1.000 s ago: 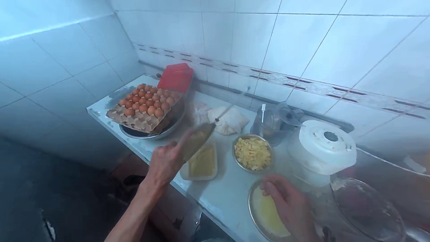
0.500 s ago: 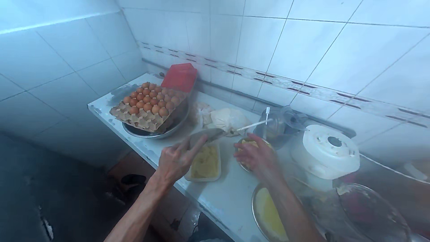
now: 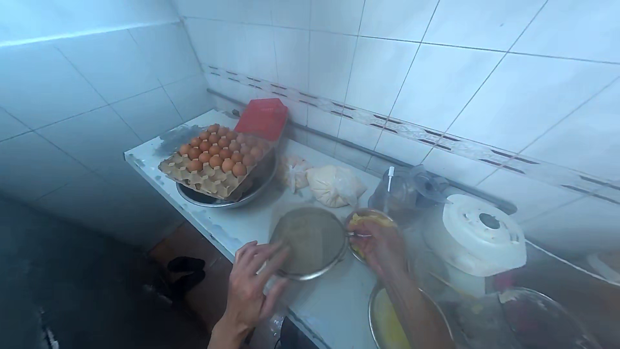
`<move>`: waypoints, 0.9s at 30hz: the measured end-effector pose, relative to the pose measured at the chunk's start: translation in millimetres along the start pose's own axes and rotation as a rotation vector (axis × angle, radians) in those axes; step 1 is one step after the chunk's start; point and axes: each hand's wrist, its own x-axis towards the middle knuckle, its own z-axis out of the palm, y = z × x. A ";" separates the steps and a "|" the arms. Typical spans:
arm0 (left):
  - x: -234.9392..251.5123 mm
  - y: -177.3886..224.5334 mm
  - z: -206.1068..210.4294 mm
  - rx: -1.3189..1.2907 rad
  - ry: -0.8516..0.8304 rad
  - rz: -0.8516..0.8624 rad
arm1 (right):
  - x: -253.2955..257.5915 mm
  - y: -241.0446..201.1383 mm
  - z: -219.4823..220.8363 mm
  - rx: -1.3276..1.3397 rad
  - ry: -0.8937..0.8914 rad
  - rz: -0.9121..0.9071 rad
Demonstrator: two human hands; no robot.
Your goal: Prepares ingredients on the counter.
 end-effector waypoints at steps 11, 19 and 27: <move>-3.9 -27.6 12.2 -0.372 0.222 -0.566 | 0.9 33.2 -27.9 0.085 0.010 0.013; -27.3 -34.2 31.1 -0.606 0.214 -0.943 | -7.2 22.5 -21.1 0.152 0.012 -0.075; -24.5 -41.5 51.1 -0.406 -0.220 -1.061 | -27.3 -9.7 -19.7 0.133 0.075 -0.200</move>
